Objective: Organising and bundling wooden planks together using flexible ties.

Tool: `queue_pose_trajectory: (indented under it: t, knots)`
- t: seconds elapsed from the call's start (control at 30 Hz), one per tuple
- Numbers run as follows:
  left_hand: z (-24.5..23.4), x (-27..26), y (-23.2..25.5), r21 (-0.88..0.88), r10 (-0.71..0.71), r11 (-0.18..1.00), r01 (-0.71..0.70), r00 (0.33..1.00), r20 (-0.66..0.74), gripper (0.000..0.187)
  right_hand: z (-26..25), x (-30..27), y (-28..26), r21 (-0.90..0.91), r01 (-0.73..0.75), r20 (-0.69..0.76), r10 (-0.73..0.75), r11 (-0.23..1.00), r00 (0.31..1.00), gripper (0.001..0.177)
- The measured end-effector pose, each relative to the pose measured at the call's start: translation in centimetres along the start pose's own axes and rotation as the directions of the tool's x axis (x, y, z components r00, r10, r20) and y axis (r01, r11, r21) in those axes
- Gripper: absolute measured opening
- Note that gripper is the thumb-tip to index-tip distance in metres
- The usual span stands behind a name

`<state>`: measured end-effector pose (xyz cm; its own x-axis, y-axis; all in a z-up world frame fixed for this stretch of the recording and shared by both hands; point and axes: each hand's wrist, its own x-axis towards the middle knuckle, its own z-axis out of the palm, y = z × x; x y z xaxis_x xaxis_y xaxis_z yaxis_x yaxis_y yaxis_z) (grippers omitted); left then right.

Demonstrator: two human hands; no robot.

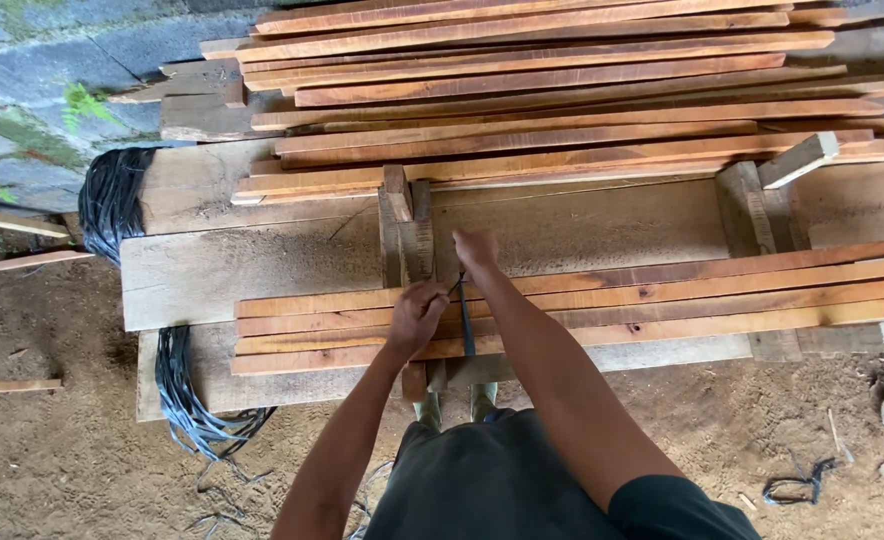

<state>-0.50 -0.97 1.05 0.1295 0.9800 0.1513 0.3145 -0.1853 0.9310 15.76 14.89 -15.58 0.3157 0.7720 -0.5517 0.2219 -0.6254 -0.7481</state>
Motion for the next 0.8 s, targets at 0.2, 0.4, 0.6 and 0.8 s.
queue_pose_trajectory:
  t: [0.2, 0.4, 0.6, 0.8]
  knots:
    - [-0.7, 0.8, -3.4, 0.098, 0.218, 0.974, -0.203, 0.959, -0.180, 0.037, -8.2, -5.1, -3.4, -0.670, 0.324, 0.170, -0.286, 0.668, 0.943, 0.051]
    - [-5.7, 0.5, -7.3, 0.871, 0.413, 0.487, -0.072, 0.897, -0.156, 0.018, -15.9, -16.0, -6.8, -0.787, 0.419, 0.295, -0.320, 0.453, 0.900, 0.068]
    - [-5.1, -0.3, -9.8, 0.859, 0.241, 0.498, 0.119, 0.932, -0.269, 0.025, -15.7, -14.8, -4.9, -0.794, 0.489, 0.306, -0.457, 0.361, 0.835, 0.062]
    - [-4.9, -0.1, -11.5, 0.849, 0.268, 0.516, 0.115, 0.920, -0.288, 0.027, -15.2, -15.7, -4.7, -0.827, 0.420, 0.266, -0.397, 0.375, 0.879, 0.062]
